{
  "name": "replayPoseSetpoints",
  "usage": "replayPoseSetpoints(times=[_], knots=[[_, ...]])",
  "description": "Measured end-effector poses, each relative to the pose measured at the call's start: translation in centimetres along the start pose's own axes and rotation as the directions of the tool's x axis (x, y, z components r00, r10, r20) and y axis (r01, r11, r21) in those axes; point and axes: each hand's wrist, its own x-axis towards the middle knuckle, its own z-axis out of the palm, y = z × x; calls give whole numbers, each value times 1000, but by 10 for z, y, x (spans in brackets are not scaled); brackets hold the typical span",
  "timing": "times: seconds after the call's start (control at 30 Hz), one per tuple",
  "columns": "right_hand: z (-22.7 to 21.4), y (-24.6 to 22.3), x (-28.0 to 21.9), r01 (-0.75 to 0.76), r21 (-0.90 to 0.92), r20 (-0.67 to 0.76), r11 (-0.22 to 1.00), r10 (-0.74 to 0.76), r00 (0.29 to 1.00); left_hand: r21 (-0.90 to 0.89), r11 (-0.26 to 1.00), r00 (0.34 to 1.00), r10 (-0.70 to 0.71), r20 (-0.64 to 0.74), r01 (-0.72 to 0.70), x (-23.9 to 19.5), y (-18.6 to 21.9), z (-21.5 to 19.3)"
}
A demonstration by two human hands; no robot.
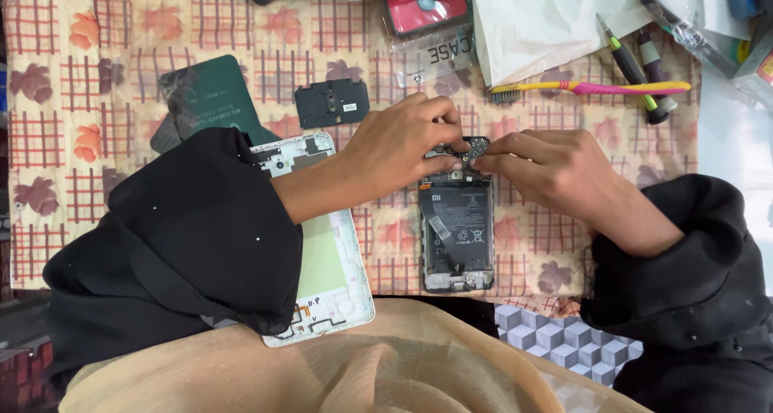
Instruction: The person disassembles a smartphone by removing screws and detaching internal components. They use a screwdriver to loosen screws and a toothbrush to clean the interior, then reattach parts and secure them with screws.
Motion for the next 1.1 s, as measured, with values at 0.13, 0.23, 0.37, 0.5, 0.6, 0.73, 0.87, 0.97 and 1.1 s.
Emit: replayPoseSetpoints(times=[0.13, 0.23, 0.37, 0.5, 0.6, 0.73, 0.87, 0.97, 1.1], knots=[[1, -3, 2, -6, 65, -16, 998, 7, 1000, -7, 1000, 1000, 15, -11, -15, -1, 0, -2], [-1, -7, 7, -33, 72, -30, 997, 36, 999, -11, 999, 999, 35, -24, -35, -2, 0, -2], [-5, -12, 12, -53, 50, -15, 997, 54, 998, 4, 997, 995, 77, -56, -77, -5, -2, -2], [-7, -15, 13, -24, 21, 19, 1000, 23, 1000, 12, 995, 993, 98, -65, -97, -5, -3, 0], [-8, -15, 14, 45, -20, 40, 999, -45, 998, 26, 993, 990, 114, -85, -112, -5, -2, 1], [-7, -18, 9, 75, -126, 97, 989, -63, 993, 29, 993, 990, 113, -84, -111, -6, -3, 1], [-4, -17, -2, 206, -275, 178, 939, -161, 971, 33, 992, 988, 125, -91, -122, -5, -3, 4], [3, -10, -9, 302, -365, 193, 881, -246, 950, 43, 990, 985, 140, -104, -137, -5, -4, 5], [20, 9, -11, 395, -384, 18, 835, -421, 907, 90, 983, 981, 167, -103, -158, -6, -3, 4]])
